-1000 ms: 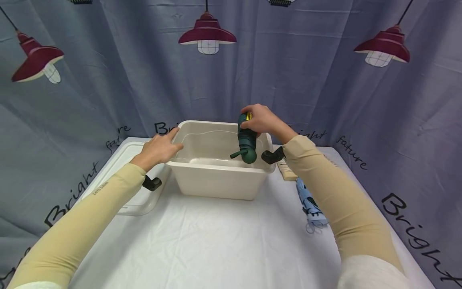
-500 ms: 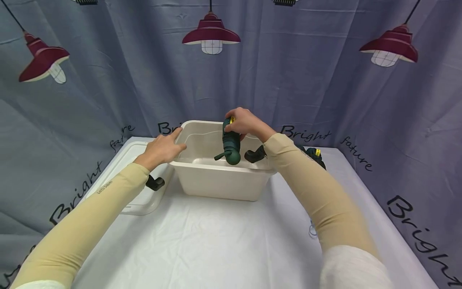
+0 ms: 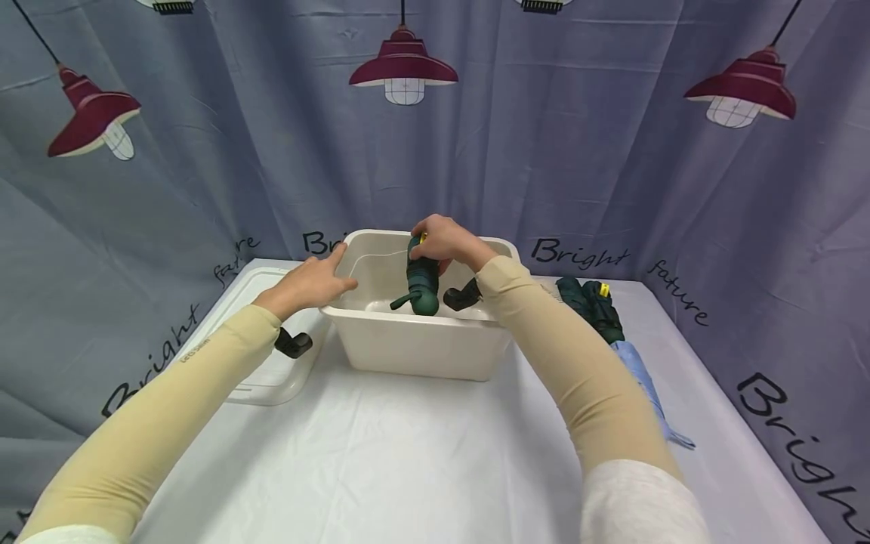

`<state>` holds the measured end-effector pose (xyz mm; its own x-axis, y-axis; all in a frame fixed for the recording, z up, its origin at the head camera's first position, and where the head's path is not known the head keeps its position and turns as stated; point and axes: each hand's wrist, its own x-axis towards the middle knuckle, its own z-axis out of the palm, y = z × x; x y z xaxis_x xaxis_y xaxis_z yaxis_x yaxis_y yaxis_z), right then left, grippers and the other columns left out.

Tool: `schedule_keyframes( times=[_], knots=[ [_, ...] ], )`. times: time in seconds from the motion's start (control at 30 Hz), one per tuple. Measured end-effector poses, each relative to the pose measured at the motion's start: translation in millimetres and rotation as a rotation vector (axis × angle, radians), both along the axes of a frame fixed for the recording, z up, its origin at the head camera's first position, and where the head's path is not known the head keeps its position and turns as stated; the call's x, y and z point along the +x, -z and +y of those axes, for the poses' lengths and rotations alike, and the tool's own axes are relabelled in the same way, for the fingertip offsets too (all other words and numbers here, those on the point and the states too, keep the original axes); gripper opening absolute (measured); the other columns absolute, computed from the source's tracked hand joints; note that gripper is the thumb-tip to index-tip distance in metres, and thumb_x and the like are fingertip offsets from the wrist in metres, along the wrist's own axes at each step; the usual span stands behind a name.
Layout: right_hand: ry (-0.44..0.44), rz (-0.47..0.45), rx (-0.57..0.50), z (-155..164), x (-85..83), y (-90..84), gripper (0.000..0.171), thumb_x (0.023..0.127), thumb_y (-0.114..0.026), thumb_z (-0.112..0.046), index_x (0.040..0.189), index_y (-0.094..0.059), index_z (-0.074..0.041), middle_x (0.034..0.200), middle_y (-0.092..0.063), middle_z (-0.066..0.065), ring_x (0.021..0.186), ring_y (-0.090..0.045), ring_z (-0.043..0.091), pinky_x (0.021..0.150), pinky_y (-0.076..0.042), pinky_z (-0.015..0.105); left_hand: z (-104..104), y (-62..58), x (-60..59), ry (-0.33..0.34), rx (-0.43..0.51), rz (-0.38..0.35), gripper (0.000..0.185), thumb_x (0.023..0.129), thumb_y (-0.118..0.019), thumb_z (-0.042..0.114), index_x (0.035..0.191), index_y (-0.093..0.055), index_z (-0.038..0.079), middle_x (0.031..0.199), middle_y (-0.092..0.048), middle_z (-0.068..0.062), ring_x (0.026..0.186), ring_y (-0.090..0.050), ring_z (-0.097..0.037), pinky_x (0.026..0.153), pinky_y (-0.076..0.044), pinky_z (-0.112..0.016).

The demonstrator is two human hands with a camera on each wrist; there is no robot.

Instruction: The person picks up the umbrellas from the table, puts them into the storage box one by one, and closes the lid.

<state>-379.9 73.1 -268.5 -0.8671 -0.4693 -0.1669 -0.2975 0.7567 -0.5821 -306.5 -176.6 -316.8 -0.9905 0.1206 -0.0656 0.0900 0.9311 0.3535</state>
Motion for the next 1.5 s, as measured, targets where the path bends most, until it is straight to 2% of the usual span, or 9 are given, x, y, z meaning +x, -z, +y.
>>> schedule_keyframes(
  times=[0.17, 0.4, 0.57, 0.7, 0.8, 0.97, 1.13, 1.3, 1.5],
  knots=[
    [-0.015, -0.032, 0.003, -10.0, -1.8, 4.2, 0.058, 0.094, -0.067, -0.017, 0.147, -0.050, -0.006, 0.129, -0.055, 0.020, 0.093, -0.069, 0.030, 0.068, -0.061, 0.040, -2.2, -0.5, 2.7, -0.015, -0.022, 0.023, 0.088, 0.093, -0.053, 0.047, 0.164, -0.010, 0.017, 0.149, -0.046, -0.029, 0.131, -0.052, -0.042, 0.094, -0.047, -0.055],
    [-0.057, -0.074, 0.022, -28.9, -7.2, 10.8, 0.058, 0.094, -0.067, -0.017, 0.148, -0.049, -0.005, 0.134, -0.054, 0.019, 0.097, -0.070, 0.032, 0.068, -0.061, 0.038, -7.1, 3.3, 2.3, -0.049, -0.043, 0.044, 0.085, 0.094, -0.049, 0.047, 0.163, -0.011, 0.016, 0.146, -0.048, -0.030, 0.129, -0.053, -0.041, 0.091, -0.048, -0.054],
    [-0.082, -0.150, 0.069, -40.5, -11.0, 19.9, 0.060, 0.095, -0.066, -0.016, 0.150, -0.046, -0.003, 0.138, -0.053, 0.021, 0.099, -0.071, 0.033, 0.075, -0.060, 0.043, -7.4, 3.9, 1.3, -0.029, -0.054, 0.036, 0.085, 0.094, -0.049, 0.047, 0.163, -0.010, 0.015, 0.144, -0.050, -0.030, 0.126, -0.055, -0.041, 0.089, -0.048, -0.054],
    [-0.096, -0.209, 0.111, -50.6, -13.8, 26.9, 0.061, 0.094, -0.066, -0.015, 0.150, -0.045, -0.001, 0.138, -0.054, 0.022, 0.090, -0.073, 0.032, 0.076, -0.060, 0.045, -7.4, 2.9, 1.9, -0.021, -0.062, 0.051, 0.085, 0.094, -0.050, 0.047, 0.163, -0.011, 0.015, 0.140, -0.054, -0.029, 0.123, -0.057, -0.040, 0.087, -0.049, -0.053],
    [-0.112, -0.241, 0.137, -57.6, -17.5, 32.9, 0.048, 0.094, -0.065, -0.013, 0.138, -0.055, 0.003, 0.125, -0.062, 0.023, 0.079, -0.074, 0.029, 0.074, -0.060, 0.044, -6.4, 1.5, 1.8, -0.028, -0.061, 0.058, 0.086, 0.094, -0.051, 0.047, 0.163, -0.012, 0.016, 0.139, -0.055, -0.028, 0.123, -0.057, -0.039, 0.087, -0.049, -0.053],
    [-0.130, -0.272, 0.173, -63.8, -23.2, 43.0, 0.015, 0.093, -0.064, -0.009, 0.100, -0.065, 0.004, 0.092, -0.068, 0.016, 0.067, -0.071, 0.025, 0.067, -0.061, 0.041, -1.9, 0.2, 0.9, -0.025, -0.066, 0.051, 0.086, 0.094, -0.051, 0.048, 0.163, -0.010, 0.017, 0.142, -0.053, -0.027, 0.129, -0.053, -0.039, 0.091, -0.047, -0.055],
    [-0.168, -0.312, 0.257, -66.2, -27.3, 51.2, 0.012, 0.093, -0.065, -0.012, 0.085, -0.063, -0.003, 0.086, -0.062, 0.006, 0.063, -0.065, 0.019, 0.064, -0.059, 0.034, 1.8, 2.4, 1.8, -0.021, -0.081, 0.048, 0.086, 0.094, -0.051, 0.048, 0.163, -0.010, 0.017, 0.139, -0.056, -0.026, 0.127, -0.054, -0.038, 0.091, -0.047, -0.055],
    [-0.216, -0.335, 0.351, -71.6, -32.8, 57.0, 0.011, 0.094, -0.065, -0.015, 0.094, -0.065, -0.003, 0.102, -0.060, 0.005, 0.075, -0.064, 0.021, 0.070, -0.058, 0.032, 2.7, 4.8, 2.7, -0.027, -0.079, 0.052, 0.087, 0.094, -0.052, 0.048, 0.163, -0.010, 0.018, 0.141, -0.055, -0.024, 0.129, -0.053, -0.037, 0.093, -0.046, -0.056],
    [-0.301, -0.293, 0.473, -79.3, -41.9, 61.9, 0.026, 0.094, -0.065, -0.018, 0.113, -0.067, 0.000, 0.121, -0.061, 0.009, 0.095, -0.063, 0.025, 0.078, -0.057, 0.034, 3.9, 6.3, 1.5, -0.026, -0.085, 0.035, 0.086, 0.094, -0.051, 0.049, 0.163, -0.009, 0.019, 0.141, -0.056, -0.024, 0.127, -0.055, -0.037, 0.091, -0.048, -0.055]
  ],
)
